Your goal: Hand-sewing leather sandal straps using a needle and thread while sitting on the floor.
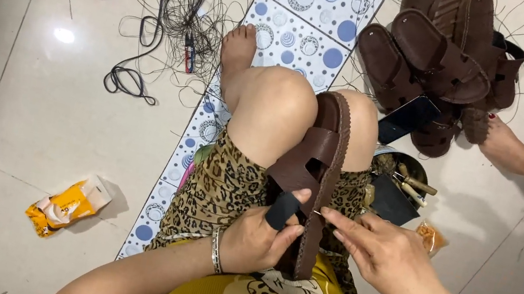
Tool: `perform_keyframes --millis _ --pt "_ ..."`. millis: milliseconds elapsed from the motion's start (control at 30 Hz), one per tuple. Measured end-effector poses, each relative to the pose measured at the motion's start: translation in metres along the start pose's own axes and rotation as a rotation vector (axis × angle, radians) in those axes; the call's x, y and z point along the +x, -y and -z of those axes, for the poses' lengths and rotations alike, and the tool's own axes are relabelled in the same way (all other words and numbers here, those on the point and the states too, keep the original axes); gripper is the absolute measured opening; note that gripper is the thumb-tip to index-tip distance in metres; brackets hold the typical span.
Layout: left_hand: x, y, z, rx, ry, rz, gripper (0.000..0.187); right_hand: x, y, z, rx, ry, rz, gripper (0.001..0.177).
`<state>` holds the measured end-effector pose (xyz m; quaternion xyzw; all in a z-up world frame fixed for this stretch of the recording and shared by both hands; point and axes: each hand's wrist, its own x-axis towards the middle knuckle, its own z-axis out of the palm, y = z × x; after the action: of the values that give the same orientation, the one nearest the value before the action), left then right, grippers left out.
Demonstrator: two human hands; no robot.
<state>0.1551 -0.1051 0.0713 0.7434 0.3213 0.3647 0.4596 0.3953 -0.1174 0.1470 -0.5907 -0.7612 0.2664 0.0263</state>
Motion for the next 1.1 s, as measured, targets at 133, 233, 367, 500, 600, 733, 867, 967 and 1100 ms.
perform_keyframes --millis 133,233,367,500,600,733,867,967,1100 --pt "0.002 0.000 -0.005 -0.071 0.022 -0.016 0.053 0.004 0.009 0.011 -0.116 0.041 -0.002 0.048" --pt "0.002 0.001 -0.010 -0.090 0.031 -0.032 0.052 0.011 0.023 0.023 -0.281 0.135 0.023 0.052" --pt "-0.001 0.004 -0.016 -0.036 -0.020 -0.026 0.052 0.022 0.045 0.015 -0.610 0.154 0.087 0.051" --pt "-0.008 0.012 -0.018 -0.019 0.000 -0.023 0.048 0.037 0.044 -0.001 -0.598 0.111 0.131 0.030" --pt "-0.018 0.013 -0.017 -0.058 -0.050 -0.012 0.060 0.037 0.030 0.003 -0.368 0.166 0.086 0.018" --pt "0.002 0.007 0.005 -0.134 -0.127 0.342 0.029 0.048 0.013 0.020 0.006 0.253 0.016 0.011" --pt "-0.015 0.036 -0.012 0.256 0.263 -0.099 0.012 0.044 0.011 0.008 -0.109 0.146 0.083 0.016" --pt "0.013 -0.003 0.016 -0.001 0.065 0.008 0.048 0.018 0.023 0.012 -0.280 0.058 0.095 0.035" --pt "0.013 0.004 0.023 0.013 0.066 0.080 0.052 -0.016 -0.003 0.041 -0.290 0.240 0.056 0.055"
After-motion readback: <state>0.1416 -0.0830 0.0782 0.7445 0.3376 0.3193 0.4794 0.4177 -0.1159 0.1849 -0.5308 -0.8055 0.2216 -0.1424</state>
